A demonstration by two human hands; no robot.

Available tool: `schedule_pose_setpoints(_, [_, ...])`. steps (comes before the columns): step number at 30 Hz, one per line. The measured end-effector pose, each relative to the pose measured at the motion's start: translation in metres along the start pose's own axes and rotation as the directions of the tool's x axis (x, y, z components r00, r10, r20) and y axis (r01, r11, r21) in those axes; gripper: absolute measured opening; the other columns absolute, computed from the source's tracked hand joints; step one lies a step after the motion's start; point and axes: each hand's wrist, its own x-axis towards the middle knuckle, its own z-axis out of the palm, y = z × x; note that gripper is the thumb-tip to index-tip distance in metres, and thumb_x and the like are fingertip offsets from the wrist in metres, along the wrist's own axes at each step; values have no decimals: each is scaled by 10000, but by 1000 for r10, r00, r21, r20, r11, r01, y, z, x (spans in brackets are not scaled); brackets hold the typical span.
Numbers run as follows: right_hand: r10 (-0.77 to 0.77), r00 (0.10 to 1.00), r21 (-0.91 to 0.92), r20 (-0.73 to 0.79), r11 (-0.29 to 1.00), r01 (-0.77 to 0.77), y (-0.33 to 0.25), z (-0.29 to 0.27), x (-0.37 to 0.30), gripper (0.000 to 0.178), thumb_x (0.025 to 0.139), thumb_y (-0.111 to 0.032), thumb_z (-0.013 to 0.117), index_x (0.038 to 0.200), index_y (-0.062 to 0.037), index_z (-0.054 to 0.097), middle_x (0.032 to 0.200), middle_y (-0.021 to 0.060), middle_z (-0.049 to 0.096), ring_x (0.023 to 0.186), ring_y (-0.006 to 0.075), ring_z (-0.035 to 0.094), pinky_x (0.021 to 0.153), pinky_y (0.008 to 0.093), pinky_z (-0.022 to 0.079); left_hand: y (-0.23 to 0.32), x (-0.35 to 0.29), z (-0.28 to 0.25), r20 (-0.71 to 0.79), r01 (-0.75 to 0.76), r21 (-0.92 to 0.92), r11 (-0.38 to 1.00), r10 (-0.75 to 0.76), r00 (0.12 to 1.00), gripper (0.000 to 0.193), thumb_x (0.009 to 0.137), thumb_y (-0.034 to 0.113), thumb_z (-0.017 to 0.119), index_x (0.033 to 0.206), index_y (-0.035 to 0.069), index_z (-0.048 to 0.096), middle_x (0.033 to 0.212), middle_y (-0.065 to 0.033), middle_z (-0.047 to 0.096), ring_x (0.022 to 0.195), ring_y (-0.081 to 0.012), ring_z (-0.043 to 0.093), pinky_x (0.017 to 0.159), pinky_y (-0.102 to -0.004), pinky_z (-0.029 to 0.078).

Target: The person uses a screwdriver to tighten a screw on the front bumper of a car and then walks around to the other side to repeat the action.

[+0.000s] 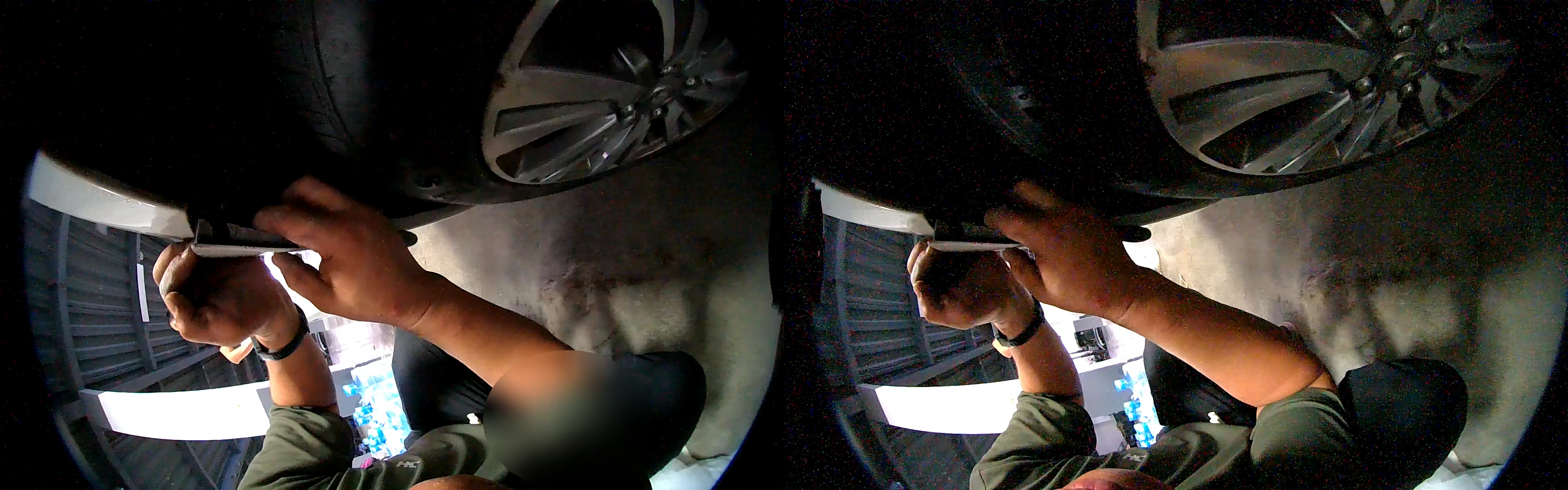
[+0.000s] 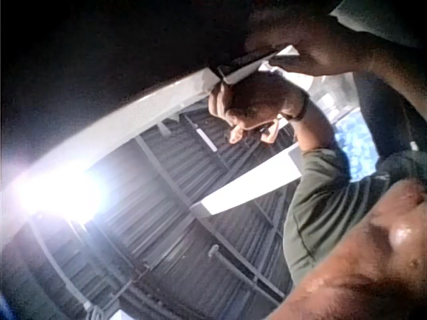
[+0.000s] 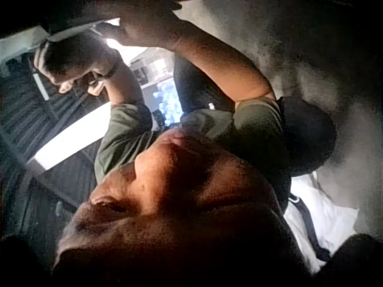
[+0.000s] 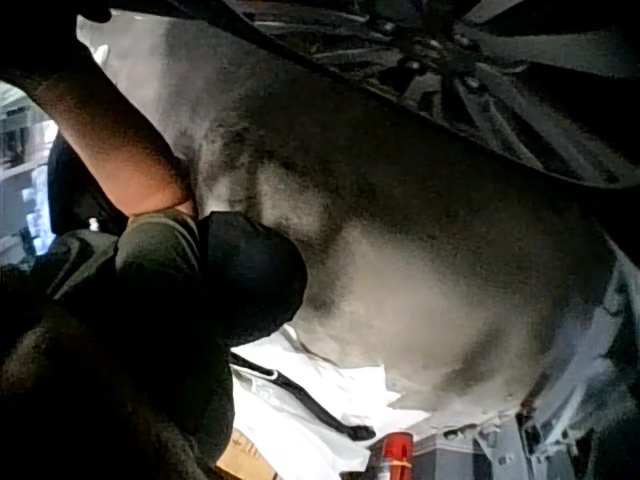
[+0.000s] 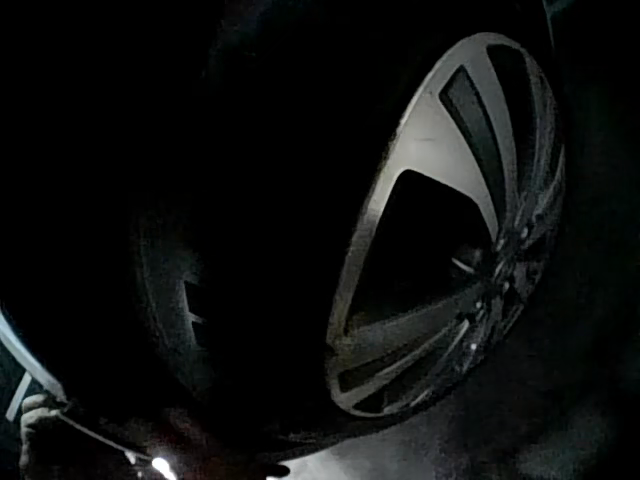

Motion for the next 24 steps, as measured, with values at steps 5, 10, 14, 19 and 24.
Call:
schedule_pose_setpoints(5, [-1, 1000, 130, -19, 991, 4, 2, 5, 5, 346, 910, -209, 755, 1207, -50, 676, 1108, 141, 643, 862, 292, 691, 742, 377, 577, 1, 2, -4, -8, -109, 322, 940, 118, 993, 585, 1047, 395, 284, 1071, -23, 692, 1113, -149, 645, 1029, -256, 662, 947, -419, 542])
schedule_pose_setpoints(10, [51, 999, 165, -5, 985, -49, -7, 4, 13, 352, 882, -257, 799, 1132, -32, 698, 1044, 129, 663, 851, 304, 692, 737, 377, 573, 1, 7, 2, -98, -70, 316, 946, 106, 990, 618, 1046, 411, 251, 954, -27, 677, 1061, -138, 626, 944, -230, 638, 878, -387, 540])
schedule_pose_setpoints(14, [96, 993, 111, 64, 989, -102, -10, -1, 19, 370, 847, -312, 830, 1046, -28, 699, 975, 122, 668, 840, 314, 691, 725, 394, 567, 1, 4, 10, -102, -59, 348, 936, 100, 990, 617, 1042, 399, 249, 933, -32, 677, 1036, -136, 617, 931, -221, 633, 864, -374, 539])
schedule_pose_setpoints(19, [87, 992, 94, 88, 991, -95, -8, 3, 29, 380, 826, -365, 838, 943, -40, 680, 920, 126, 665, 835, 316, 679, 706, 411, 554, -1, 6, 3, -137, -92, 357, 929, 150, 979, 596, 1034, 379, 254, 939, -35, 672, 1023, -131, 607, 904, -214, 623, 863, -369, 532])
schedule_pose_setpoints(24, [114, 985, 88, 133, 988, -126, -3, 5, 37, 415, 798, -391, 855, 870, -39, 646, 864, 129, 657, 831, 323, 662, 683, 422, 534, 1, 7, 13, -57, -143, 463, 875, 190, 980, 565, 1021, 351, 267, 937, -40, 667, 1013, -131, 607, 921, -211, 618, 875, -367, 532])
